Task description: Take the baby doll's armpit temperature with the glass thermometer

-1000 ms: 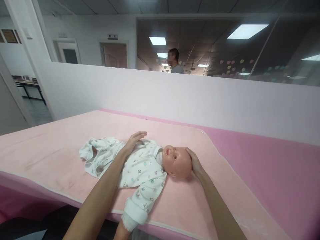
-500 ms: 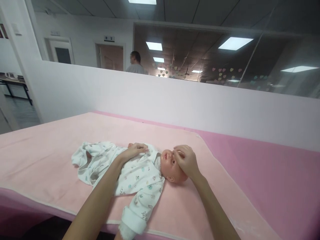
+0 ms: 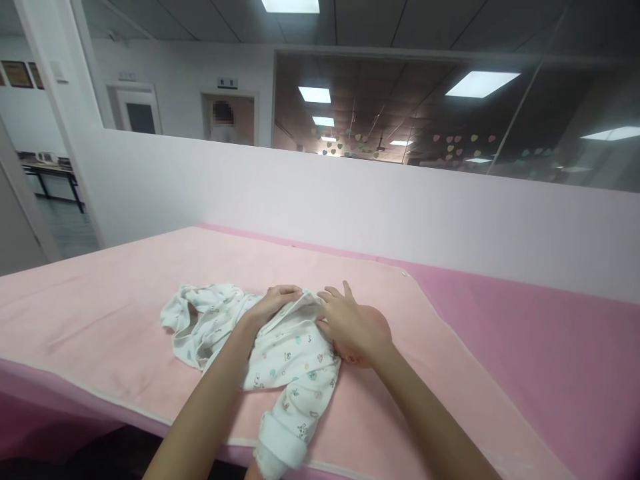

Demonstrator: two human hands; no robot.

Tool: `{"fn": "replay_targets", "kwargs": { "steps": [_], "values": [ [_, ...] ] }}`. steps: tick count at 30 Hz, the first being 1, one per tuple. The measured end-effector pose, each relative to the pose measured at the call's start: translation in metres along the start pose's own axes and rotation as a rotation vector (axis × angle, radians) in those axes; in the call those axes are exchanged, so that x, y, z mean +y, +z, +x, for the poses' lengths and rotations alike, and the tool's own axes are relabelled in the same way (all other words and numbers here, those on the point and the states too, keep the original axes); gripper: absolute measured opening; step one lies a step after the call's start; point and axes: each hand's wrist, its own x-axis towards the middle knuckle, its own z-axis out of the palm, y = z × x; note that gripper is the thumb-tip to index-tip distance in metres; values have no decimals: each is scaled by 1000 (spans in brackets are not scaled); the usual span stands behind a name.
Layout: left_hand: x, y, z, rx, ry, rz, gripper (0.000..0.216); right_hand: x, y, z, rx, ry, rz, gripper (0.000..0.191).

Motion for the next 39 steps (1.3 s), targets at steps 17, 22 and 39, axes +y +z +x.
{"fn": "replay_targets", "kwargs": {
  "steps": [17,22,39],
  "values": [
    [5,0,-3,45,-67,-223,25,-3,-17,-39,318,255,69,30],
    [4,0,-5,-67,0,-128,19,10,-49,-59,409,422,792,36],
    [16,14,-5,-273,-32,312,37,-4,-54,-36,360,304,1011,36]
  ]
}}
